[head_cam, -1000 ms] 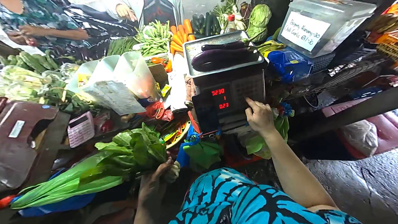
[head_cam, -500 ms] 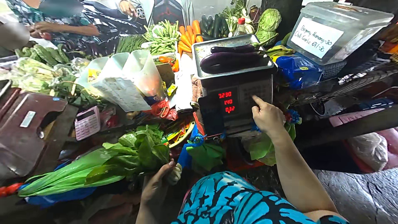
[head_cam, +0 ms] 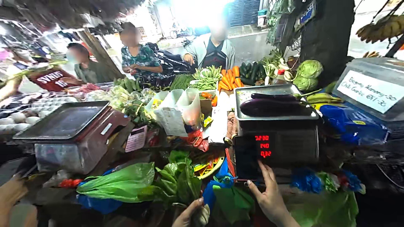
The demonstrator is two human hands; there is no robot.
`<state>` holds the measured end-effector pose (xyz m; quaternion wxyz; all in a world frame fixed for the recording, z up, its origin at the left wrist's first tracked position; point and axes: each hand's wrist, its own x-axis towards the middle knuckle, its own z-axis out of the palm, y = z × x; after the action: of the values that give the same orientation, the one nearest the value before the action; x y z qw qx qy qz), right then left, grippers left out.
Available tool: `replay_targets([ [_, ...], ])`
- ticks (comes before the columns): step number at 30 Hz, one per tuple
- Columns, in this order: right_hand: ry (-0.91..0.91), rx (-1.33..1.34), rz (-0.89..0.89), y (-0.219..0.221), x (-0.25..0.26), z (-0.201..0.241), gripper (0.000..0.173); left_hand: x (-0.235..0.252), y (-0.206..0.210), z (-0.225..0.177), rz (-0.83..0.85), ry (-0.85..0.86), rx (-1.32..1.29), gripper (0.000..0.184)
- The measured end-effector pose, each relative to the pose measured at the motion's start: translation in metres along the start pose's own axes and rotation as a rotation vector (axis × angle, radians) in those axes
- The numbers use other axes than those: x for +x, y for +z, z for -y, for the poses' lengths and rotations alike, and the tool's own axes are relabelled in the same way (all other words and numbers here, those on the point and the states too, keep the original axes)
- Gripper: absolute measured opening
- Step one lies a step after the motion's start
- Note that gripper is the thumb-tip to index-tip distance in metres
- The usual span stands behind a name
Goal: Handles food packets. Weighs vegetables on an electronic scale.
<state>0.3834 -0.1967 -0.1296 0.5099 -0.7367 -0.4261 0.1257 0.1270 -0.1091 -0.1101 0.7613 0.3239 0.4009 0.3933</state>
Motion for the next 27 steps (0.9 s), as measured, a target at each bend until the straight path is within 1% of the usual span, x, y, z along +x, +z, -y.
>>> replay_targets([
  [9, 0.017, 0.021, -0.036, 0.004, 0.007, -0.002, 0.080, -0.007, 0.004, 0.004, -0.077, -0.040, 0.040, 0.017],
  [13, 0.018, 0.000, -0.036, 0.005, 0.007, -0.002, 0.079, -0.007, 0.005, 0.005, -0.099, -0.040, 0.050, 0.021],
  [20, 0.018, 0.003, -0.028, 0.004, 0.008, -0.002, 0.079, -0.005, 0.010, 0.004, -0.070, -0.018, 0.041, 0.023],
  [23, 0.037, 0.004, -0.018, 0.001, 0.007, 0.001, 0.078, -0.003, 0.009, 0.005, -0.048, -0.002, 0.034, 0.027],
  [27, 0.013, 0.022, -0.062, -0.002, 0.006, 0.002, 0.075, -0.003, 0.009, 0.001, -0.028, 0.032, 0.035, 0.028],
])
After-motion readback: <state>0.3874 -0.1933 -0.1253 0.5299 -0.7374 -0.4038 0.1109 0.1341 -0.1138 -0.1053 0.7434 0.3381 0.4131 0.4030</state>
